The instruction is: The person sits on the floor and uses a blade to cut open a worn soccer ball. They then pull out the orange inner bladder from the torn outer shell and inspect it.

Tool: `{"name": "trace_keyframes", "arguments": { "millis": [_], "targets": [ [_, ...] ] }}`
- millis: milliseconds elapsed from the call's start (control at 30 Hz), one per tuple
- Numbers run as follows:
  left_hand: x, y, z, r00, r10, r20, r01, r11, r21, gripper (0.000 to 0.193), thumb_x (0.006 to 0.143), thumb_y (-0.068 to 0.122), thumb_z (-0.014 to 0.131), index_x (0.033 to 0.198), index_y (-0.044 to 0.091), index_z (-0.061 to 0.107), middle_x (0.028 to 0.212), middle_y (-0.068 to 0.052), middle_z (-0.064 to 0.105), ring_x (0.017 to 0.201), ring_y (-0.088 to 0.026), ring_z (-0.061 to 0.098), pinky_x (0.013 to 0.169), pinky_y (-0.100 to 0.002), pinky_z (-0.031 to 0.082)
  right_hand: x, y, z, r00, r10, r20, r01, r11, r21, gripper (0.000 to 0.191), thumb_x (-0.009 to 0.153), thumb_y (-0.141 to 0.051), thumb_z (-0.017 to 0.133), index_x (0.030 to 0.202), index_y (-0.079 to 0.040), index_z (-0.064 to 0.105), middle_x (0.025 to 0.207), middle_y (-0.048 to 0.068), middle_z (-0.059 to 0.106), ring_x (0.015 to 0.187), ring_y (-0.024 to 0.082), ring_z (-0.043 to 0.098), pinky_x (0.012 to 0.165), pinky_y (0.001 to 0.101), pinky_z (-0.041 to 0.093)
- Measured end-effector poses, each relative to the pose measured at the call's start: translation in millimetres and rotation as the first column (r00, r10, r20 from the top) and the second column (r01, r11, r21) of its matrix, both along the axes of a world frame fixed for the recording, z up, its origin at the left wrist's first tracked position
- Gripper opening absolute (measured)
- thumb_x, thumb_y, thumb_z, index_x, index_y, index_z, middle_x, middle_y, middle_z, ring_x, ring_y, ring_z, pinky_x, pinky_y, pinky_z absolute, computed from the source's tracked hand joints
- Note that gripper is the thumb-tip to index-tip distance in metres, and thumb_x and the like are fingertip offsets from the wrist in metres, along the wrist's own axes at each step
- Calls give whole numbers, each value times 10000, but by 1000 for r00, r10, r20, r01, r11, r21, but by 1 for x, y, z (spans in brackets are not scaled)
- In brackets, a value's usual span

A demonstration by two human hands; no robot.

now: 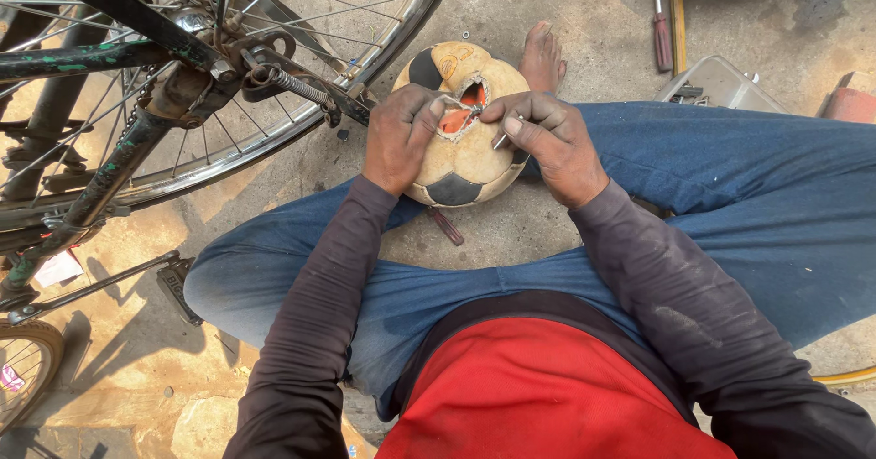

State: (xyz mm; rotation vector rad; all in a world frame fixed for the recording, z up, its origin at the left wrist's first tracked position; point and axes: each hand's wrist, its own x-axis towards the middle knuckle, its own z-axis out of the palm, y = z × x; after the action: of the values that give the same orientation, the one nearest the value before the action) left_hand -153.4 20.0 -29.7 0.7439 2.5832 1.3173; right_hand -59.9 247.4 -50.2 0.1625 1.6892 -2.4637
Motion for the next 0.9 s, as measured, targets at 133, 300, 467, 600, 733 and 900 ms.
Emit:
{"name": "trace_keyframes", "arguments": {
  "millis": [133,300,467,600,733,900],
  "targets": [
    [4,-3,21,972,-224,-67,221,974,-50,446,959,340,683,1247,3,646,1217,-174,625,1133,-326,637,958,-424,518,0,-5,-12,999,-22,39,29,983,-183,276,1073,-246,635,1199,-6,688,1109,118,688,995,139,632,971,307,507],
    [-2,4,36,976,-216,25,217,956,-198,422,966,321,658,1305,71,688,1196,-142,623,1123,-309,648,971,-421,527,0,-8,-14,1000,-6,9,9,916,-401,203,1043,-261,676,1052,-60,649,1369,171,648,1170,164,600,1130,356,457],
    [-7,5,38,955,-225,-194,186,962,-199,280,1006,219,653,1218,44,710,1280,-133,644,1178,-326,623,1009,-434,509,0,-13,3,982,80,-171,-75,997,35,182,1020,-226,642,1044,-46,653,1447,170,604,1234,213,570,1118,378,422],
    [-8,0,35,910,-195,-365,118,967,-224,175,976,181,679,1056,33,730,1121,-97,712,1135,-330,631,975,-431,517,-3,-22,20,859,321,-398,87,676,732,123,964,-168,641,1020,-60,632,1412,115,632,1168,283,554,1057,429,390],
    [-9,-2,25,971,-97,-217,77,992,-102,196,1016,189,644,1012,15,735,1013,-119,723,982,-298,664,885,-416,529,-11,-32,32,879,334,-340,83,596,799,206,950,-207,638,1078,-46,631,1171,91,638,1036,279,519,958,447,354],
    [-15,2,7,982,179,-59,-178,984,7,309,1027,231,656,881,-40,684,776,-159,637,713,-270,615,709,-375,475,-7,-37,36,838,385,-387,112,571,813,155,927,-226,641,978,-82,614,1087,92,608,992,274,519,935,448,356]
  ]
}}
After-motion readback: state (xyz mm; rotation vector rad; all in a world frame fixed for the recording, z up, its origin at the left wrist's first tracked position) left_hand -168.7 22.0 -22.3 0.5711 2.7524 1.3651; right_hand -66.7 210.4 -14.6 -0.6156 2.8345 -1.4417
